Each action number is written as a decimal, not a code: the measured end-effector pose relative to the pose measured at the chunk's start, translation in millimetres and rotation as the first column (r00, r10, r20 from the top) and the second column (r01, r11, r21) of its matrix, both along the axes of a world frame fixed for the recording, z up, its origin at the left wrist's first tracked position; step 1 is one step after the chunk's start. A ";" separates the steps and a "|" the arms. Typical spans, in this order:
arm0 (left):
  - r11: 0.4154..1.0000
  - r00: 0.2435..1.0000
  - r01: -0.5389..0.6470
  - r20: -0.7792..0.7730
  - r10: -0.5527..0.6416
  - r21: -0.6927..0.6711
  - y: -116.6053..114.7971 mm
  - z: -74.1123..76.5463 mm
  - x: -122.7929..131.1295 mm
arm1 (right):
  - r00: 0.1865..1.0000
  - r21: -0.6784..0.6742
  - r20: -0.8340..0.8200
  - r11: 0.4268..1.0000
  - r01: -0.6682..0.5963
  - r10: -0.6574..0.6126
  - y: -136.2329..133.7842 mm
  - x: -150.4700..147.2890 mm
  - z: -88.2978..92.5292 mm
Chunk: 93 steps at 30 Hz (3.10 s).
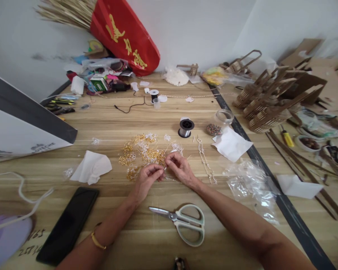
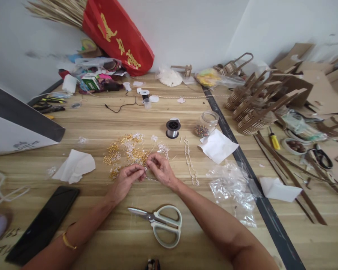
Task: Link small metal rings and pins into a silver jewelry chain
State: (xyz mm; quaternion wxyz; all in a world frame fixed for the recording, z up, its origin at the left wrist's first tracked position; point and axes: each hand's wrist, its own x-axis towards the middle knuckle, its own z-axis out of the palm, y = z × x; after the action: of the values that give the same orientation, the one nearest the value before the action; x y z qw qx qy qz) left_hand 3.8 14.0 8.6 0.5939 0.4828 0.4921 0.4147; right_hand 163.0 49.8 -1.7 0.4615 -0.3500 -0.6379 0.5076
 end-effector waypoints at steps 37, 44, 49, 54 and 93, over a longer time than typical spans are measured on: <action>0.999 0.998 0.034 0.046 -0.032 -0.040 0.4 -3.9 -2.8 | 0.997 -0.146 -0.073 0.989 -0.022 0.012 1.0 -1.4 2.8; 0.999 0.999 0.026 0.049 -0.024 -0.047 0.6 -5.7 -3.1 | 0.997 -0.137 -0.080 0.990 -0.028 0.017 1.1 -1.0 2.4; 0.998 0.998 0.044 0.055 -0.041 -0.045 -0.1 -4.5 -3.4 | 0.996 -0.147 -0.084 0.989 -0.030 0.018 1.2 -1.0 2.5; 0.999 0.999 0.043 0.029 -0.042 -0.032 0.4 -3.4 -2.8 | 0.995 -0.133 -0.096 0.991 -0.031 0.018 1.2 -1.0 3.9; 0.996 0.999 0.031 -0.008 -0.031 -0.079 2.1 0.6 2.4 | 0.993 -0.148 -0.112 0.987 -0.064 0.048 1.9 -0.9 0.2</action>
State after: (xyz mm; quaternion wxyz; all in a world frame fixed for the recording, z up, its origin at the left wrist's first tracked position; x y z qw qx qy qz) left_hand 6.3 16.1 9.2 0.6164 0.4686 0.5032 0.3837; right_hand 162.2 51.7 -1.5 0.4531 -0.3378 -0.5813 0.5854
